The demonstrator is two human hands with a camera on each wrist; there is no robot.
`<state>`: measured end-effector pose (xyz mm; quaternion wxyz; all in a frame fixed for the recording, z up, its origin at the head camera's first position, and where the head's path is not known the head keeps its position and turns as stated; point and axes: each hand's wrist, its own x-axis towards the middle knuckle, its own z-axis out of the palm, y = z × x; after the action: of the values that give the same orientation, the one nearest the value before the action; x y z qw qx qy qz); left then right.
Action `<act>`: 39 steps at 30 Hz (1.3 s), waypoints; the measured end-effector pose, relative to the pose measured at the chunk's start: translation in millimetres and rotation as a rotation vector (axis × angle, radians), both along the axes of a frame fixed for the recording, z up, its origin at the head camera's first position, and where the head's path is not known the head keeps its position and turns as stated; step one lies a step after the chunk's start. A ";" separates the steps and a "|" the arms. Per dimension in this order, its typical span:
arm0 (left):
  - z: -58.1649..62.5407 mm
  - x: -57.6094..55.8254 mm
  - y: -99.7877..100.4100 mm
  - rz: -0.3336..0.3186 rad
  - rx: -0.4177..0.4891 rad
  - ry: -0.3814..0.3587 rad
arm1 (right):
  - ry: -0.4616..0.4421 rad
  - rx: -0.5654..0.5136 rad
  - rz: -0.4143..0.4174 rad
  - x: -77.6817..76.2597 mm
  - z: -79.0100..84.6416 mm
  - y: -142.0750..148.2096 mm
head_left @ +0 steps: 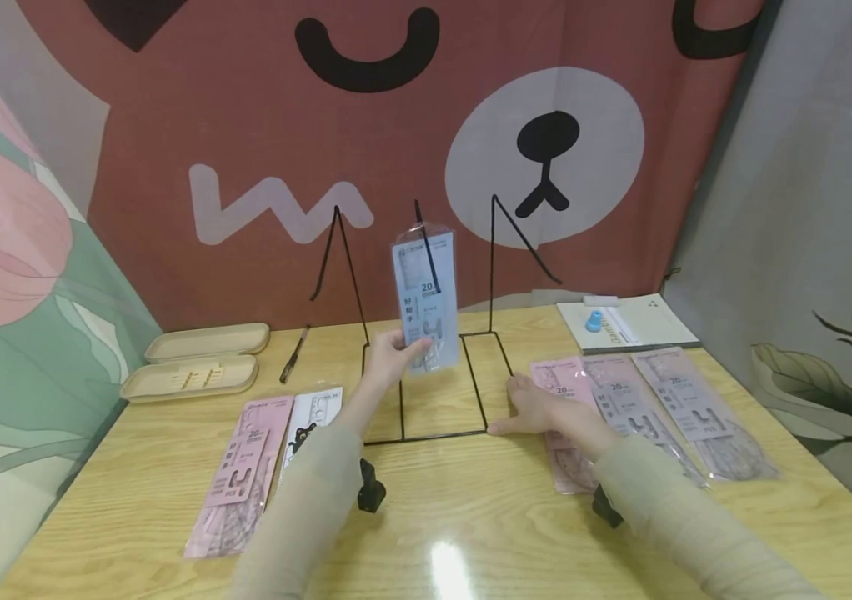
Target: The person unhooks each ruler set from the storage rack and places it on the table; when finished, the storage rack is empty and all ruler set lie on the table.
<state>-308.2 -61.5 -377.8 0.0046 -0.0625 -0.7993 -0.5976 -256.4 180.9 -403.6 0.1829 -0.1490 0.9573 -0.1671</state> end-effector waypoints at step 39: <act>5.9 169.0 -228.6 0.116 -0.234 -0.277 | -0.003 0.005 -0.014 -5.1 -2.0 -1.3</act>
<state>-139.2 -290.1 -371.9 -0.0783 0.0661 -0.8587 -0.5021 -261.5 179.6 -405.7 0.1837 -0.1415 0.9585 -0.1660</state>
